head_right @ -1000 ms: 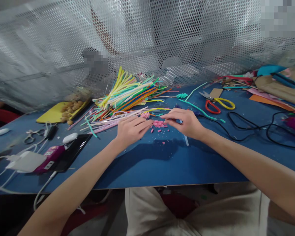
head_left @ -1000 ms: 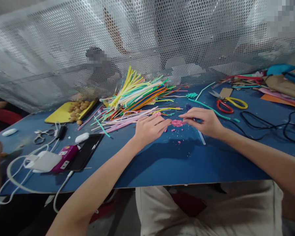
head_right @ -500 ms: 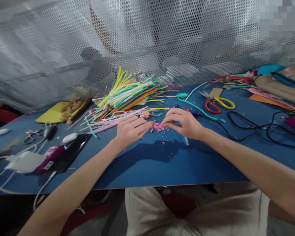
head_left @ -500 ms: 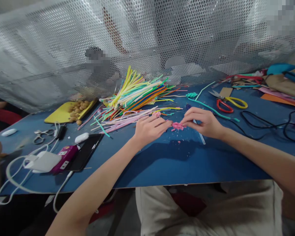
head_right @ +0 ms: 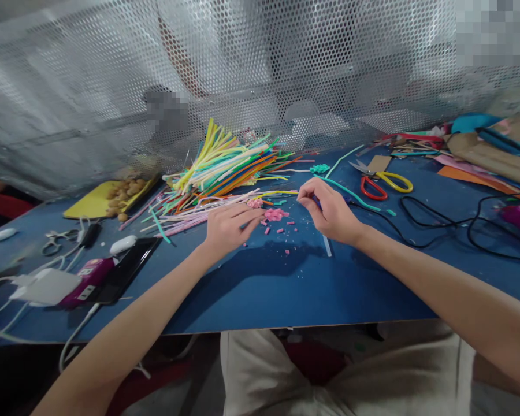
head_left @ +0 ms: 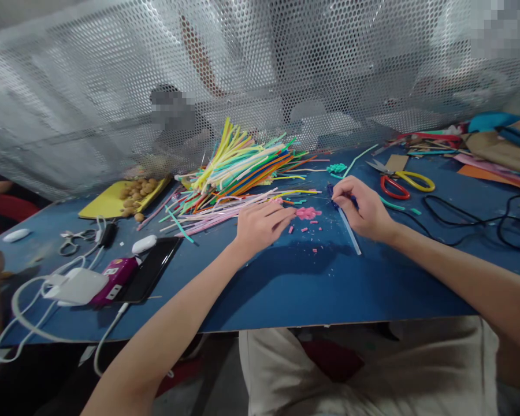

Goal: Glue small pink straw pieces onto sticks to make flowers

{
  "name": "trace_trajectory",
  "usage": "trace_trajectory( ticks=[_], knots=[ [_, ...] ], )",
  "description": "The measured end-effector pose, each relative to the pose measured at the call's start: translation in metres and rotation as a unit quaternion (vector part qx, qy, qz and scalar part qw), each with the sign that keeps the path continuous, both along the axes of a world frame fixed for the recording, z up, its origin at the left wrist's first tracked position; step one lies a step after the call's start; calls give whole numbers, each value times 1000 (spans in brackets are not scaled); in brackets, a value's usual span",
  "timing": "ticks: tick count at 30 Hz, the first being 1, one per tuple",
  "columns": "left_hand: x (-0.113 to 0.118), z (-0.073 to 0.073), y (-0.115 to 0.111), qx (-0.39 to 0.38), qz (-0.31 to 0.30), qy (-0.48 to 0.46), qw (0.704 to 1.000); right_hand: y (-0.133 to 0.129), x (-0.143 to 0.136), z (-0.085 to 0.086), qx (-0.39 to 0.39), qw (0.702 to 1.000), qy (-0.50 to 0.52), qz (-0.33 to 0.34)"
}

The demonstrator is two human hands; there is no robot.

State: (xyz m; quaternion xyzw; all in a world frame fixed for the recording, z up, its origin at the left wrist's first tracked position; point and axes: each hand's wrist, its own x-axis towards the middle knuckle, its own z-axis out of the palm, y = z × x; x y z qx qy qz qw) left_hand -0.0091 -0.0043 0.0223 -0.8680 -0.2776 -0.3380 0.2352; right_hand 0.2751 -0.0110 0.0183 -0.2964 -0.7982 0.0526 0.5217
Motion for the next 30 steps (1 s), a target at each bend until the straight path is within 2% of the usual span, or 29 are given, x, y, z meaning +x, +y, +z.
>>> trace_trajectory(
  ticks=[5,10,14,18,24,30],
  knots=[
    [0,-2,4,-82,64,-45,994,1,0,0,-6,1000,6,-17],
    [0,-1,3,-109,89,-31,990,-3,-1,2,16,1000,18,-17],
    [2,-3,4,-125,95,-42,987,-8,-1,3,64,994,78,-42],
    [2,-7,10,-144,131,-31,980,-10,-1,5,94,989,111,-38],
    [2,-6,9,-186,150,-15,971,-6,-1,5,59,997,56,-16],
    [7,-2,1,-175,137,-18,975,-5,-3,2,33,999,11,-11]
  ],
)
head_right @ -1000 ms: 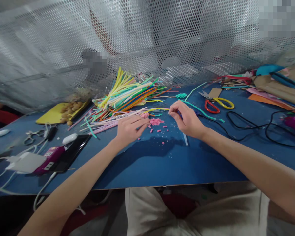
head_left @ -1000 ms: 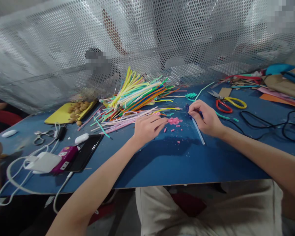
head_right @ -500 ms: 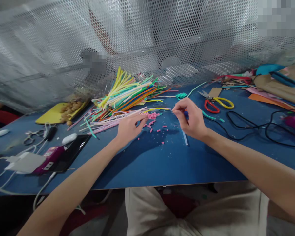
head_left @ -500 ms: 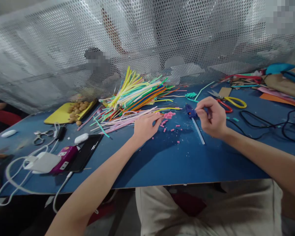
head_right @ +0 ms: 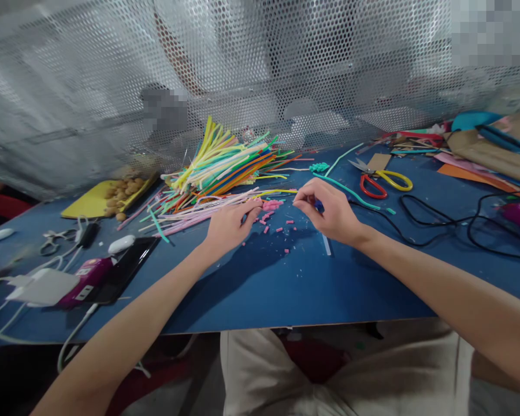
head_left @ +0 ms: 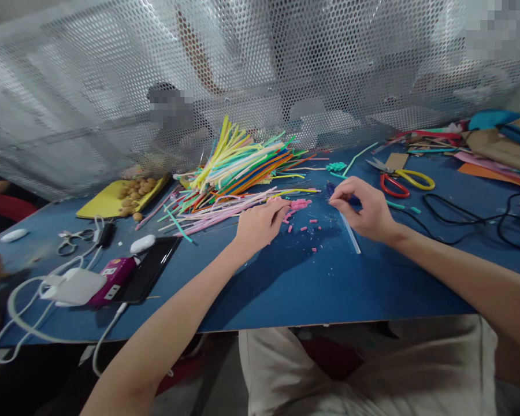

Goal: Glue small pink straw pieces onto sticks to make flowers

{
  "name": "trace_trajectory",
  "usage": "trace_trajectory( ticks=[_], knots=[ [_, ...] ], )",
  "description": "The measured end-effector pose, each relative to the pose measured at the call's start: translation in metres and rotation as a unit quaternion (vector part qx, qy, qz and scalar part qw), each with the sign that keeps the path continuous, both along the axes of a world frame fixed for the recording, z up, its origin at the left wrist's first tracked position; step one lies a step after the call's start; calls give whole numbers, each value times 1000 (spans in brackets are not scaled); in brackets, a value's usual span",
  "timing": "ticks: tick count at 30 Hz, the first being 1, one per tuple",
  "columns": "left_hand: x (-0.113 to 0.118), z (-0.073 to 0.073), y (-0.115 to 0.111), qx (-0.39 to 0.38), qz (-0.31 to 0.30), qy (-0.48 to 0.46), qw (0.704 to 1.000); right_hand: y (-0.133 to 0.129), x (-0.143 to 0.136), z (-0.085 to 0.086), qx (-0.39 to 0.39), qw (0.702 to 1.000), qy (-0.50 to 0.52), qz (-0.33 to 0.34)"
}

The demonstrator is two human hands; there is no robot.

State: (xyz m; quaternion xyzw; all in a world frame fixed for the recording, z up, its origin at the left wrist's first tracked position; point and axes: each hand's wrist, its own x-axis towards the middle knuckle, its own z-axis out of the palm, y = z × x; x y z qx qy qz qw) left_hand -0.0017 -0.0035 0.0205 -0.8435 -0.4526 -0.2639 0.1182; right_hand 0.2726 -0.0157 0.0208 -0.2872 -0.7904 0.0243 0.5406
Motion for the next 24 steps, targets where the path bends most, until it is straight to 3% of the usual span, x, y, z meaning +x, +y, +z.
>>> trace_trajectory(
  ticks=[11,24],
  knots=[
    [7,3,-12,-5,-35,29,999,0,-1,-2,-21,999,-48,6],
    [-1,0,-9,82,-75,116,987,2,1,-1,4,996,-77,50]
  ],
)
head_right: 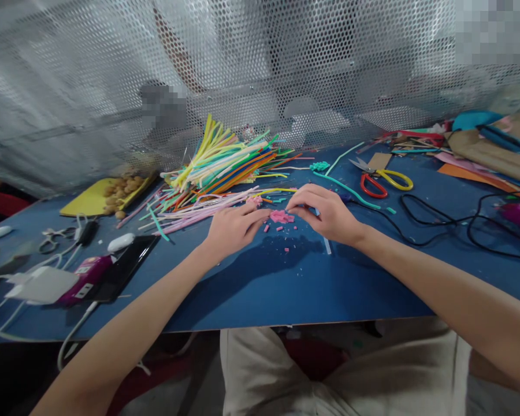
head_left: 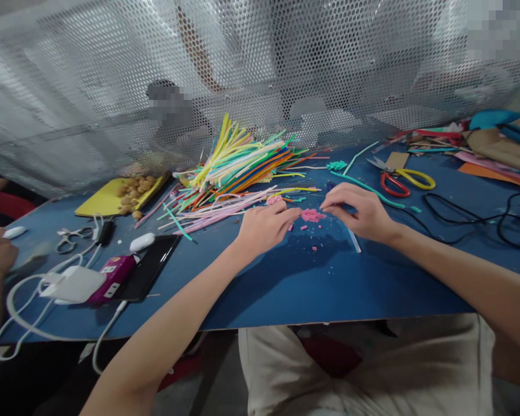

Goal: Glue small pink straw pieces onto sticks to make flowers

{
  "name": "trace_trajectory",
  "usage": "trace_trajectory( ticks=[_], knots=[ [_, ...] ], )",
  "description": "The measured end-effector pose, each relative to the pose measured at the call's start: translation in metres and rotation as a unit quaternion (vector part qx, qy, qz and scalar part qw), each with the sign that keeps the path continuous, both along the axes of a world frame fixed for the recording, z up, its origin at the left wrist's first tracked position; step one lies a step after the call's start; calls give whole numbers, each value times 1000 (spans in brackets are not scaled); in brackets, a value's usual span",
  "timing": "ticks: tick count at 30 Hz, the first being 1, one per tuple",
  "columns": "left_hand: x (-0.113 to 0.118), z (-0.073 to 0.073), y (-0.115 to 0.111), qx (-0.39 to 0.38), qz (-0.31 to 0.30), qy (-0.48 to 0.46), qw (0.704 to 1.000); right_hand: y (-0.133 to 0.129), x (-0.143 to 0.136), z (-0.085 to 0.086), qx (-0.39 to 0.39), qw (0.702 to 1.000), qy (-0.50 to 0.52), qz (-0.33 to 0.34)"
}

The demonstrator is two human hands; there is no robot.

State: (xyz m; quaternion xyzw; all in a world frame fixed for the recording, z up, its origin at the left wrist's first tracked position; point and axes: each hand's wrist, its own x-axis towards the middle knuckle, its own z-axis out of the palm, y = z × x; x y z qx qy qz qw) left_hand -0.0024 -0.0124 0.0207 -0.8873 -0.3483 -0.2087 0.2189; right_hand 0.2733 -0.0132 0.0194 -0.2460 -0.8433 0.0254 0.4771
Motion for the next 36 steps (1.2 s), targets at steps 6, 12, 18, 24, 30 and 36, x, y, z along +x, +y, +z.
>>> trace_trajectory(
  ticks=[6,12,18,24,30,36],
  knots=[
    [1,9,-2,11,-46,41,998,-2,-3,3,-11,998,-31,50],
    [7,12,-5,22,-82,67,994,-4,-6,1,-24,995,-67,75],
    [9,10,-5,84,-117,67,987,-5,-6,2,-25,989,-113,95],
    [9,9,-5,107,-131,57,984,-9,-7,5,-58,981,-141,118],
    [9,9,-3,100,-135,54,984,-13,-9,5,-92,979,-138,122],
    [3,9,3,77,-108,44,990,-10,-6,7,-73,988,-72,112]
  ],
)
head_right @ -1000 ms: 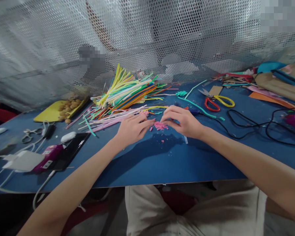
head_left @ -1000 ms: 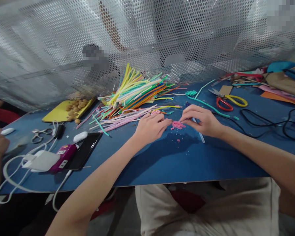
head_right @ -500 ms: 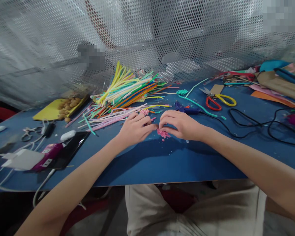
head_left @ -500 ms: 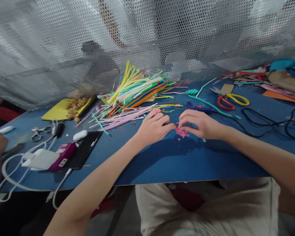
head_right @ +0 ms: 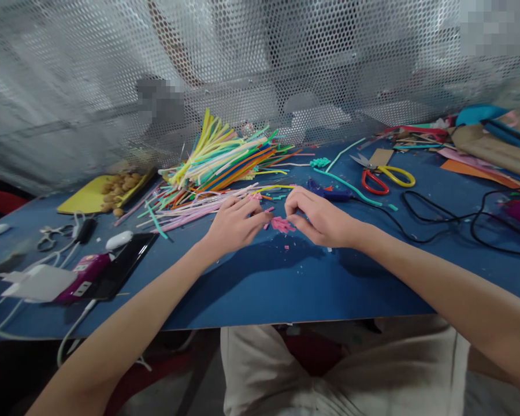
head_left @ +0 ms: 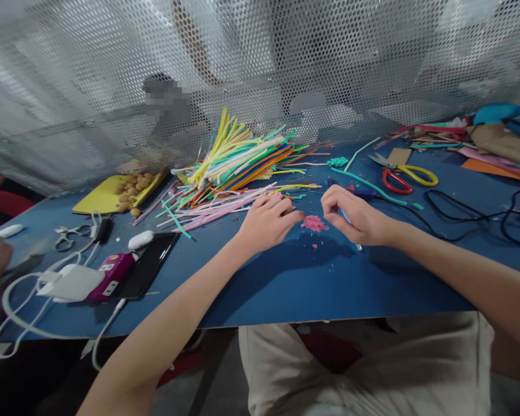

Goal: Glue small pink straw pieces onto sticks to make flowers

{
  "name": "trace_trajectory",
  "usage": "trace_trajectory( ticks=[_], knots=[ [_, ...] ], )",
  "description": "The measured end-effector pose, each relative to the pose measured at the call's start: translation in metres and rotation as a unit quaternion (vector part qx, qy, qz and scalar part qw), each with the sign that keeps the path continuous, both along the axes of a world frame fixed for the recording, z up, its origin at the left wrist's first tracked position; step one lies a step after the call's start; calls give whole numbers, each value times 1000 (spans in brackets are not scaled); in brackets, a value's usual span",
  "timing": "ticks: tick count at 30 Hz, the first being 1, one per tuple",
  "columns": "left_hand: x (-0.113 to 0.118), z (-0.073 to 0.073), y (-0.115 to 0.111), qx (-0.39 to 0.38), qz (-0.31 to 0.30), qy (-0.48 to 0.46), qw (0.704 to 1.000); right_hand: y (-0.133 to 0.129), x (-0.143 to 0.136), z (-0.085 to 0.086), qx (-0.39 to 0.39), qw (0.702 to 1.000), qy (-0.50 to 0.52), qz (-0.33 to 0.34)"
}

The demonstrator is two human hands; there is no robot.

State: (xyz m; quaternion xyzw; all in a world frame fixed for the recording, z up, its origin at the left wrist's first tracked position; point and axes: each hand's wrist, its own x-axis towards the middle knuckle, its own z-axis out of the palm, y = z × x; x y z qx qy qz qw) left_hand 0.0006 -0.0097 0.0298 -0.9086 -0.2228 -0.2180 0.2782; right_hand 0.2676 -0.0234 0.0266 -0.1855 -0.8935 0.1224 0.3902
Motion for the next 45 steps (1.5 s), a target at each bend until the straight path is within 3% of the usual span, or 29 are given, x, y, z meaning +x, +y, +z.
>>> trace_trajectory(
  ticks=[13,17,20,25,30,39,45],
  knots=[
    [-6,-11,9,-64,64,10,996,-1,3,-2,57,983,161,-67],
    [-5,-11,7,-88,55,-5,995,0,2,0,51,991,99,-71],
    [-3,-9,2,-90,46,-5,995,-1,-1,1,62,997,38,-35],
    [1,-5,-4,-83,33,7,996,3,-3,-8,81,996,-23,-16],
    [2,-1,-7,-54,9,13,998,7,-1,-11,65,997,-18,-41],
    [2,2,-9,-17,-8,27,999,9,2,-8,100,994,-28,-20],
    [1,0,-7,0,-4,26,1000,10,3,-10,70,997,-40,-23]
  ],
)
